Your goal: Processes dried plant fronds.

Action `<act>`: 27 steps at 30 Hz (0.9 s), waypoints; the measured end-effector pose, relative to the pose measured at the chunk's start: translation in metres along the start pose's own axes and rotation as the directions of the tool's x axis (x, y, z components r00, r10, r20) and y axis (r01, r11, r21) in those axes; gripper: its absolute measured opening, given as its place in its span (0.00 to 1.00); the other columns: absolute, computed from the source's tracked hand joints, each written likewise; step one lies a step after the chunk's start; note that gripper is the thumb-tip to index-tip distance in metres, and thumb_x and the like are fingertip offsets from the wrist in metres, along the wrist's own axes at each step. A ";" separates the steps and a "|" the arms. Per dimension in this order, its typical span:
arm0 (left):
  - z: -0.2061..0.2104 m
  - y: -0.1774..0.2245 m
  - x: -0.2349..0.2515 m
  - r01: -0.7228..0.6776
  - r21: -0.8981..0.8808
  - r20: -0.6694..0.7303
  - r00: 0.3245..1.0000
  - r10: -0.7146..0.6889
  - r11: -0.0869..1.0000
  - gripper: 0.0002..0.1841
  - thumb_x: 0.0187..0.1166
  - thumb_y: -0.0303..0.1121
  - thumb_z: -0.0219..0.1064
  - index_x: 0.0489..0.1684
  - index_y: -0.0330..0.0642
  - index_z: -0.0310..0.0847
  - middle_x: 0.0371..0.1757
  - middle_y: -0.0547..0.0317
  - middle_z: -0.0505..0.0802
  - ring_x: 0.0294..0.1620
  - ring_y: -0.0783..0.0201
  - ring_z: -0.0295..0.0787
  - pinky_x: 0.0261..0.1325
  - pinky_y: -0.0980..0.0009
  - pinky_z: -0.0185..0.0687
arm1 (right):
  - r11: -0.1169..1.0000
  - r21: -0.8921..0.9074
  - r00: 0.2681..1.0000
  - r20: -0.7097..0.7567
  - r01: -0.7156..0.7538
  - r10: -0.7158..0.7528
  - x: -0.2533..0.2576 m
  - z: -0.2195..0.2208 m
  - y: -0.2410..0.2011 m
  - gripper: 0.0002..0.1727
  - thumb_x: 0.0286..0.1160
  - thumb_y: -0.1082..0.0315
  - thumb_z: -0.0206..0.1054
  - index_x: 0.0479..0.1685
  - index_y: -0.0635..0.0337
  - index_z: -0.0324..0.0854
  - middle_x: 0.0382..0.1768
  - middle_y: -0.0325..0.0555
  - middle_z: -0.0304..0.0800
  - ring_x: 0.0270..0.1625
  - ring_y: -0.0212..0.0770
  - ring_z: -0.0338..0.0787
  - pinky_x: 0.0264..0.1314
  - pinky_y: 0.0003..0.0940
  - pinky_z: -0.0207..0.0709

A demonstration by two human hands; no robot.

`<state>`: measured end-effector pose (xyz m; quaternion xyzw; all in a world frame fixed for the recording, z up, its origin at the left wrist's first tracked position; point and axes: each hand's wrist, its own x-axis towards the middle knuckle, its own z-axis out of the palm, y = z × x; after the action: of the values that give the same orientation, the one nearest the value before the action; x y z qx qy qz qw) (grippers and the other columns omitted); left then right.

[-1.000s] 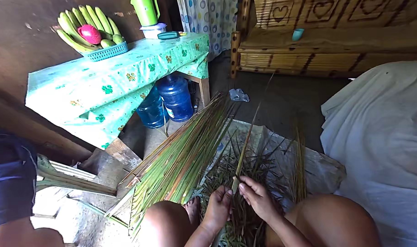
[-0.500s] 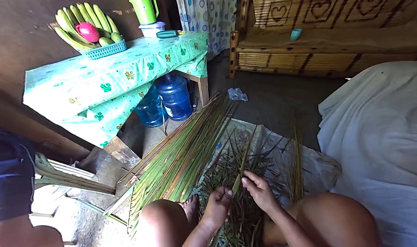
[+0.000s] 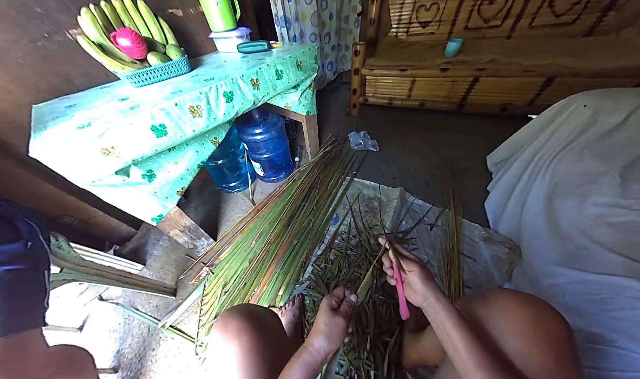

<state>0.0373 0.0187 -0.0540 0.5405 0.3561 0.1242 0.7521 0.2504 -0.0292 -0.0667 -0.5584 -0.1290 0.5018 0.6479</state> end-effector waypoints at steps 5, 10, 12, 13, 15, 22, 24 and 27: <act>-0.002 -0.001 0.001 0.010 0.021 -0.015 1.000 -0.010 1.000 0.10 0.93 0.30 0.50 0.40 0.42 0.74 0.15 0.71 0.72 0.12 0.77 0.65 0.18 0.81 0.63 | 0.955 0.266 0.965 0.255 -0.131 0.062 0.006 -0.020 0.003 0.26 0.93 0.61 0.35 0.70 0.62 0.75 0.19 0.34 0.76 0.16 0.27 0.76 0.16 0.19 0.70; -0.002 -0.002 0.001 0.015 0.028 0.011 1.000 -0.016 0.999 0.10 0.93 0.30 0.50 0.39 0.43 0.74 0.15 0.71 0.71 0.12 0.77 0.65 0.18 0.81 0.63 | 0.906 0.370 0.876 0.483 -0.206 0.002 0.006 -0.028 0.002 0.26 0.88 0.55 0.45 0.71 0.60 0.79 0.17 0.33 0.77 0.17 0.28 0.77 0.18 0.21 0.71; -0.002 -0.003 0.001 0.016 0.035 0.033 0.999 -0.017 0.999 0.10 0.92 0.30 0.50 0.39 0.43 0.74 0.15 0.71 0.72 0.12 0.77 0.65 0.18 0.81 0.63 | 0.938 0.304 0.891 0.454 -0.168 0.013 0.004 -0.025 0.004 0.24 0.85 0.57 0.50 0.72 0.55 0.77 0.17 0.31 0.77 0.17 0.27 0.77 0.18 0.20 0.71; -0.001 -0.003 0.001 0.018 0.036 0.042 0.999 -0.019 0.999 0.10 0.92 0.30 0.50 0.38 0.44 0.74 0.15 0.71 0.71 0.12 0.77 0.65 0.18 0.81 0.63 | 0.955 0.262 0.912 0.411 -0.141 0.022 0.003 -0.022 0.005 0.23 0.85 0.58 0.46 0.73 0.53 0.76 0.17 0.31 0.76 0.16 0.26 0.76 0.18 0.19 0.70; -0.001 -0.003 0.001 0.021 0.034 0.055 0.998 -0.022 0.999 0.10 0.92 0.30 0.50 0.38 0.44 0.74 0.14 0.71 0.71 0.12 0.77 0.64 0.17 0.81 0.62 | 0.972 0.218 0.950 0.311 -0.093 0.021 0.002 -0.017 0.005 0.24 0.88 0.62 0.38 0.71 0.54 0.76 0.18 0.31 0.75 0.17 0.26 0.75 0.18 0.19 0.69; 0.002 -0.002 0.002 0.041 0.020 0.060 0.997 -0.042 0.999 0.11 0.93 0.30 0.49 0.37 0.44 0.72 0.14 0.71 0.70 0.11 0.77 0.62 0.17 0.81 0.60 | 0.913 -0.344 0.975 0.048 0.220 -0.217 0.006 -0.007 0.012 0.18 0.89 0.72 0.50 0.64 0.68 0.83 0.21 0.32 0.78 0.18 0.24 0.71 0.19 0.18 0.64; 0.001 -0.002 0.001 0.047 0.022 0.060 0.997 -0.048 0.999 0.11 0.93 0.30 0.50 0.36 0.44 0.72 0.15 0.71 0.69 0.12 0.77 0.61 0.17 0.81 0.59 | 0.861 -0.466 0.963 -0.065 0.202 -0.260 0.012 -0.006 0.018 0.18 0.91 0.71 0.50 0.65 0.68 0.82 0.22 0.33 0.75 0.19 0.25 0.70 0.21 0.19 0.63; 0.000 -0.005 -0.001 0.044 0.016 0.019 0.999 -0.045 0.999 0.11 0.92 0.29 0.50 0.36 0.44 0.73 0.15 0.72 0.69 0.12 0.77 0.62 0.17 0.81 0.60 | 0.860 -0.509 0.977 -0.199 -0.038 -0.075 0.021 -0.012 0.011 0.19 0.94 0.66 0.51 0.71 0.65 0.79 0.21 0.37 0.72 0.17 0.28 0.68 0.18 0.22 0.62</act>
<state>0.0358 0.0163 -0.0581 0.5394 0.3617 0.0995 0.7539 0.2639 -0.0210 -0.0884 -0.7589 -0.1928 0.3809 0.4918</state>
